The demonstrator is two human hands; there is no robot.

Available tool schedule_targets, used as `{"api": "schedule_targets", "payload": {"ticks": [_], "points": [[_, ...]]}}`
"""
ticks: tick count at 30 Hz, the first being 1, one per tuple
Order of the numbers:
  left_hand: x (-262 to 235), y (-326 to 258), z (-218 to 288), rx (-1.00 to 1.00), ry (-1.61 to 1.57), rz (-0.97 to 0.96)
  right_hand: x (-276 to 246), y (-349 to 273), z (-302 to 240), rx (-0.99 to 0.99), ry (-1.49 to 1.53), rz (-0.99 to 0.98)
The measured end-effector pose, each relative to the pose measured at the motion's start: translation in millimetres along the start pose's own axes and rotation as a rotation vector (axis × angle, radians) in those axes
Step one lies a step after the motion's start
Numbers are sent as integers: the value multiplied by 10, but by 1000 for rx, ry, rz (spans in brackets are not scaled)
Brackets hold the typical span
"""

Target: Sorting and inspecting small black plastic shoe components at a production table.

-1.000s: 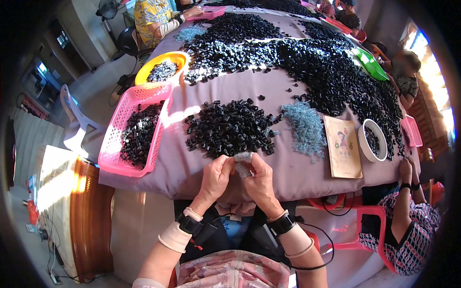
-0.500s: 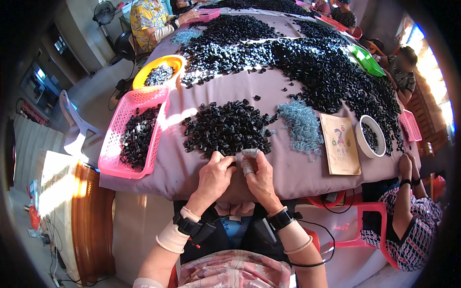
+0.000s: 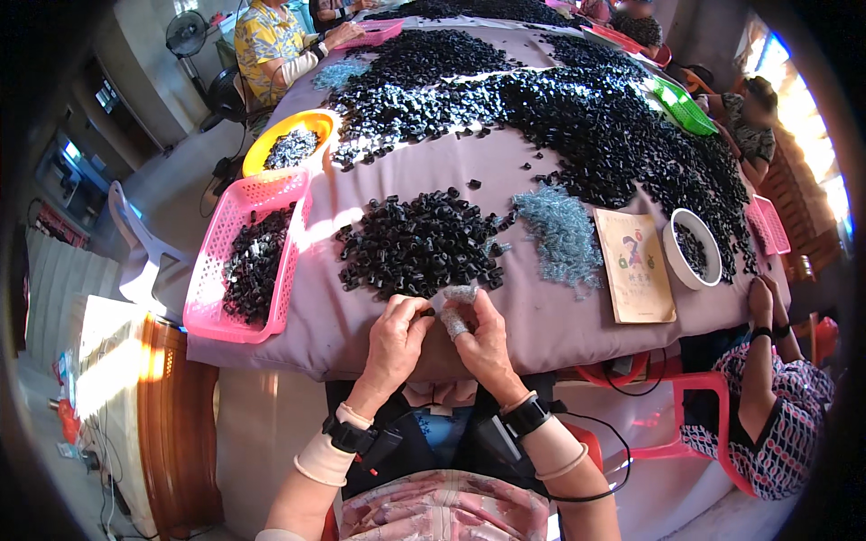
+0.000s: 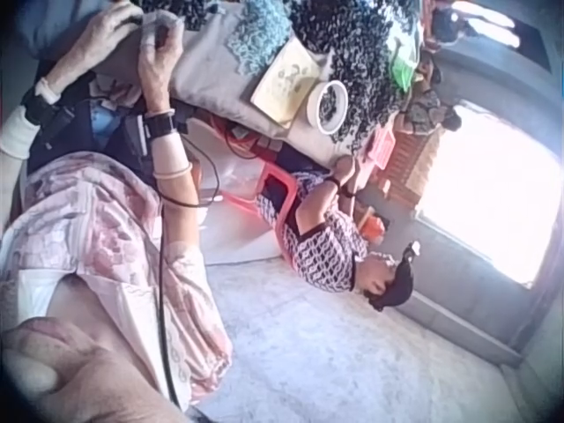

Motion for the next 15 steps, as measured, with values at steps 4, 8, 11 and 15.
{"api": "schedule_targets", "payload": {"ticks": [4,8,11,15], "points": [[21,-15,-38,-4,-34,19,15,-5,-15,-13,25,-13],[48,-18,-87,-228,-401,37,33,-36,-38,8,17,-15],[63,-28,-162,-425,-665,0,58,-60,-72,-17,39,-4],[30,-44,-158,-589,-837,39,100,-80,-240,-132,-180,-15]]}}
Point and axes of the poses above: each hand's wrist, its own y-axis towards the middle knuckle, its own x-axis out of the palm, z = x × y, the point moved 4 cm from there along y, towards the middle knuckle, and after that the axes turned 4 degrees about -z, right-handed, at the moved point
